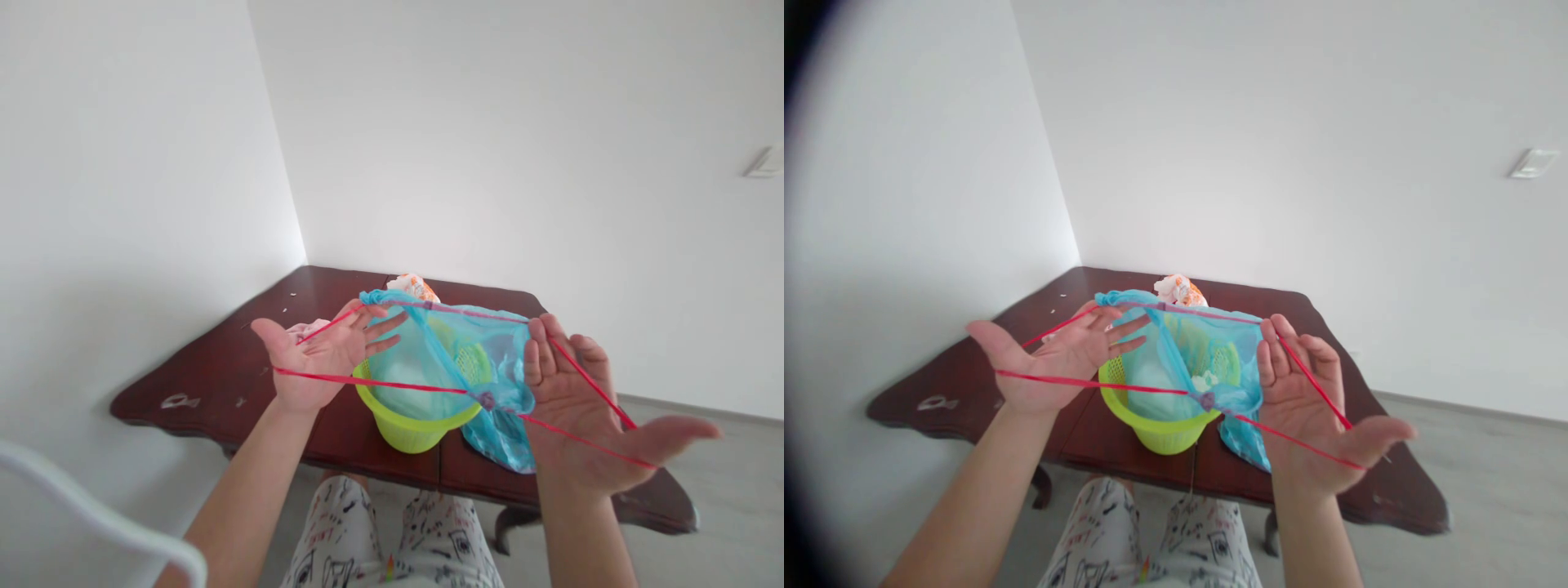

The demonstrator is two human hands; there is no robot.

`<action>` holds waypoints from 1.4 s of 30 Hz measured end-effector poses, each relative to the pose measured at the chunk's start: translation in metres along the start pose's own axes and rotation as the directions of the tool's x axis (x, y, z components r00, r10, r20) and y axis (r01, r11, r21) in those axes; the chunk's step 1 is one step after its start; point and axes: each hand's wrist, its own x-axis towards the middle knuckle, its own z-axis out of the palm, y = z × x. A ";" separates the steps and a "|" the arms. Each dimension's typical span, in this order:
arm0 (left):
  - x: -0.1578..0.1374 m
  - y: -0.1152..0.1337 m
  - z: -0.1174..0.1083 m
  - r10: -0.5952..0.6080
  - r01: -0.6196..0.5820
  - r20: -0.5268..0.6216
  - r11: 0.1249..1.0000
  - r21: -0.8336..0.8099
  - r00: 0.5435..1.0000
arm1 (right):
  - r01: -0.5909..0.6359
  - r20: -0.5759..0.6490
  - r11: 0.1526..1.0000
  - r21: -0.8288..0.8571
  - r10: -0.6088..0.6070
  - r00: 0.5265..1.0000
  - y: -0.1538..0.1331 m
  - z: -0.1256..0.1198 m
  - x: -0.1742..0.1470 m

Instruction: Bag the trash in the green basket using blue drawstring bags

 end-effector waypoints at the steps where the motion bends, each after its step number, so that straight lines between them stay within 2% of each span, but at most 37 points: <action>1: 0.000 0.000 0.001 -0.031 0.031 0.023 1.000 0.002 0.999 | 0.004 0.020 1.000 -0.006 -0.004 1.000 -0.001 0.002 0.000; 4: 0.002 0.000 -0.002 -0.088 0.084 0.101 0.996 0.041 0.991 | 0.024 0.072 0.999 -0.038 -0.021 0.997 0.000 0.006 0.000; 6: 0.005 0.000 -0.010 -0.080 0.070 0.134 0.994 0.080 0.988 | 0.016 0.047 0.999 -0.038 -0.014 0.999 0.001 0.006 0.001; 8: 0.008 0.000 -0.018 -0.059 0.037 0.148 0.989 0.146 0.987 | 0.006 -0.002 1.000 -0.030 -0.006 1.000 0.002 0.006 0.003; 10: 0.011 0.000 -0.023 0.048 -0.080 0.127 0.962 0.261 0.991 | 0.012 -0.005 0.999 -0.030 -0.012 1.000 0.000 0.006 0.004; 12: 0.016 0.001 -0.018 0.259 -0.281 0.110 0.854 0.438 0.960 | 0.016 0.065 0.999 -0.039 -0.013 0.998 -0.002 0.010 0.006; 14: 0.022 0.003 -0.003 0.421 -0.460 0.216 0.654 0.600 0.881 | 0.014 0.180 0.998 -0.056 -0.004 0.984 -0.003 0.018 0.008; 15: 0.025 0.004 0.007 0.435 -0.522 0.309 0.553 0.649 0.846 | 0.014 0.244 0.998 -0.068 0.003 0.970 -0.003 0.024 0.010; 17: 0.032 0.007 0.029 0.348 -0.611 0.503 0.405 0.680 0.791 | 0.007 0.373 0.996 -0.087 0.026 0.928 -0.001 0.036 0.013; 19: 0.038 0.007 0.049 0.220 -0.651 0.616 0.335 0.681 0.757 | -0.012 0.468 0.996 -0.088 0.052 0.882 0.003 0.046 0.017; 21: 0.040 0.006 0.061 0.107 -0.621 0.633 0.374 0.689 0.767 | -0.035 0.498 0.996 -0.077 0.069 0.864 0.005 0.053 0.019; 23: 0.040 0.002 0.065 0.016 -0.520 0.585 0.480 0.707 0.811 | -0.074 0.489 0.994 -0.081 0.104 0.866 0.005 0.057 0.020; 25: 0.037 -0.001 0.063 -0.035 -0.417 0.525 0.563 0.713 0.850 | -0.126 0.472 0.986 -0.107 0.162 0.867 0.003 0.057 0.021; 27: 0.035 -0.005 0.060 -0.051 -0.377 0.497 0.585 0.718 0.866 | -0.141 0.445 0.981 -0.132 0.185 0.876 0.000 0.057 0.021; 30: 0.034 -0.010 0.057 -0.023 -0.407 0.506 0.562 0.720 0.862 | -0.097 0.419 0.986 -0.134 0.145 0.896 -0.002 0.057 0.020; 35: 0.034 -0.014 0.061 0.097 -0.559 0.615 0.542 0.627 0.783 | -0.078 0.455 0.991 -0.108 0.119 0.883 -0.006 0.061 0.020; 40: 0.029 -0.016 0.062 0.059 -0.559 0.585 0.387 0.733 0.809 | -0.045 0.433 0.997 -0.061 0.067 0.899 -0.011 0.061 0.020; 42: 0.028 -0.019 0.061 0.060 -0.564 0.587 0.371 0.738 0.807 | -0.063 0.422 0.998 -0.025 0.067 0.904 -0.012 0.060 0.020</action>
